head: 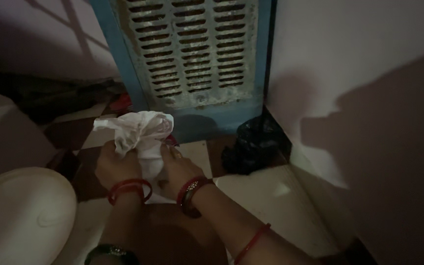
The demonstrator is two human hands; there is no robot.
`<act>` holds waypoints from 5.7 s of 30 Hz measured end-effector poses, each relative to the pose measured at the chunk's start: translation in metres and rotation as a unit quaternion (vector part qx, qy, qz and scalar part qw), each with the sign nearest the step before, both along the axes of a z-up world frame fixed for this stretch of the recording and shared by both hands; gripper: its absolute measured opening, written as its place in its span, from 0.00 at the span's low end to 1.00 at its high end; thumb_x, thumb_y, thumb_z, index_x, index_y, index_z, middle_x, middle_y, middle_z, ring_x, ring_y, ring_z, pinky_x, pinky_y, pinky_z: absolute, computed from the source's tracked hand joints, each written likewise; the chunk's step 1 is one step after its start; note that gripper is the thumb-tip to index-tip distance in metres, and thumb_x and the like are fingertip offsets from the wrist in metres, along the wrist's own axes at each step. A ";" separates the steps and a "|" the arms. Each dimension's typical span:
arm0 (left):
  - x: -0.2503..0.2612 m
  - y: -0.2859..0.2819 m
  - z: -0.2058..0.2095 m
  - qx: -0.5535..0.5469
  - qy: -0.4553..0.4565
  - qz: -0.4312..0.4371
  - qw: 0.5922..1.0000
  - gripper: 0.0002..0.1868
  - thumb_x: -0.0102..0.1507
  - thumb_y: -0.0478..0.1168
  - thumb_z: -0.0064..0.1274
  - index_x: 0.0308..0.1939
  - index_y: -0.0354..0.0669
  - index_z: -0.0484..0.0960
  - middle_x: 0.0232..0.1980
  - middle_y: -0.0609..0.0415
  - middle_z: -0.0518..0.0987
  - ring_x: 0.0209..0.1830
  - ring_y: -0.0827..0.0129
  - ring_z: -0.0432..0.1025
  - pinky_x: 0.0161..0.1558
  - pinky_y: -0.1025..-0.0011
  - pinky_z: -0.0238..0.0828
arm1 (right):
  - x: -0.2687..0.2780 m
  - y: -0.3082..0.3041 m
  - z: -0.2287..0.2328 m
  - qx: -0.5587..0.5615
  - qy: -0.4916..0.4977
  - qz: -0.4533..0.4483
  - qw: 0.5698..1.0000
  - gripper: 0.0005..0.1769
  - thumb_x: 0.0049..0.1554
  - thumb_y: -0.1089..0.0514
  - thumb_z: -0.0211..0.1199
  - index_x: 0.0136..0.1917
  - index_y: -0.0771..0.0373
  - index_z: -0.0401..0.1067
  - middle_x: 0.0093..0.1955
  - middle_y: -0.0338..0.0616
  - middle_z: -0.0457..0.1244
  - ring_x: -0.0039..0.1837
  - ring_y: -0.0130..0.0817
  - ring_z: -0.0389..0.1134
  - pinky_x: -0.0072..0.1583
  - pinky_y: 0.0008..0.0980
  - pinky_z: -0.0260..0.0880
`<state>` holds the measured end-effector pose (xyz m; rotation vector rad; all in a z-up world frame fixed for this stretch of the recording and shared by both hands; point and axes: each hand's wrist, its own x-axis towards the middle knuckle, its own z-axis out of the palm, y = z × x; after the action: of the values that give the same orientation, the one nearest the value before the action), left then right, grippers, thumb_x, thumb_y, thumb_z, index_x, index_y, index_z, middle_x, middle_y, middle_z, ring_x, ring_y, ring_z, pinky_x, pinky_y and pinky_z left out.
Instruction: The person removes a full white trash bag from a small bin, ties it closed by hand, and then places a new black trash bag into the bin.
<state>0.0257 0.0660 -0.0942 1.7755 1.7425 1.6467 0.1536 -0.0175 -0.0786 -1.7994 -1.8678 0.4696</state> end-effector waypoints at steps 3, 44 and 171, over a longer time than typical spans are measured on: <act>0.005 -0.002 0.002 -0.019 -0.020 0.008 1.000 0.20 0.55 0.37 0.65 0.52 0.41 0.86 0.53 0.41 0.83 0.54 0.46 0.78 0.53 0.55 0.72 | 0.002 0.004 -0.009 0.006 0.013 0.002 1.000 0.55 0.52 0.53 0.69 0.81 0.63 0.39 0.83 0.61 0.41 0.74 0.59 0.58 0.71 0.46 0.61; 0.007 -0.011 0.074 0.015 -0.059 -0.033 0.998 0.16 0.56 0.38 0.64 0.48 0.40 0.85 0.50 0.37 0.83 0.51 0.49 0.80 0.51 0.59 0.75 | 0.014 -0.011 0.056 0.095 -0.020 0.002 0.995 0.43 0.53 0.55 0.65 0.76 0.60 0.51 0.77 0.57 0.54 0.78 0.53 0.54 0.73 0.46 0.58; 0.314 0.103 -0.231 0.005 0.274 -0.563 0.780 0.39 0.46 0.42 0.69 0.63 0.51 0.77 0.68 0.37 0.71 0.66 0.40 0.66 0.63 0.56 0.66 | 0.228 -0.036 -0.080 -0.037 -0.007 -0.262 0.964 0.48 0.47 0.65 0.70 0.78 0.58 0.55 0.83 0.54 0.43 0.78 0.55 0.53 0.73 0.45 0.57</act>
<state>0.3396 0.1687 -0.3252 2.6192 0.3874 0.6277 0.3817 -0.0536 -0.1589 -2.2447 -1.3124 0.3288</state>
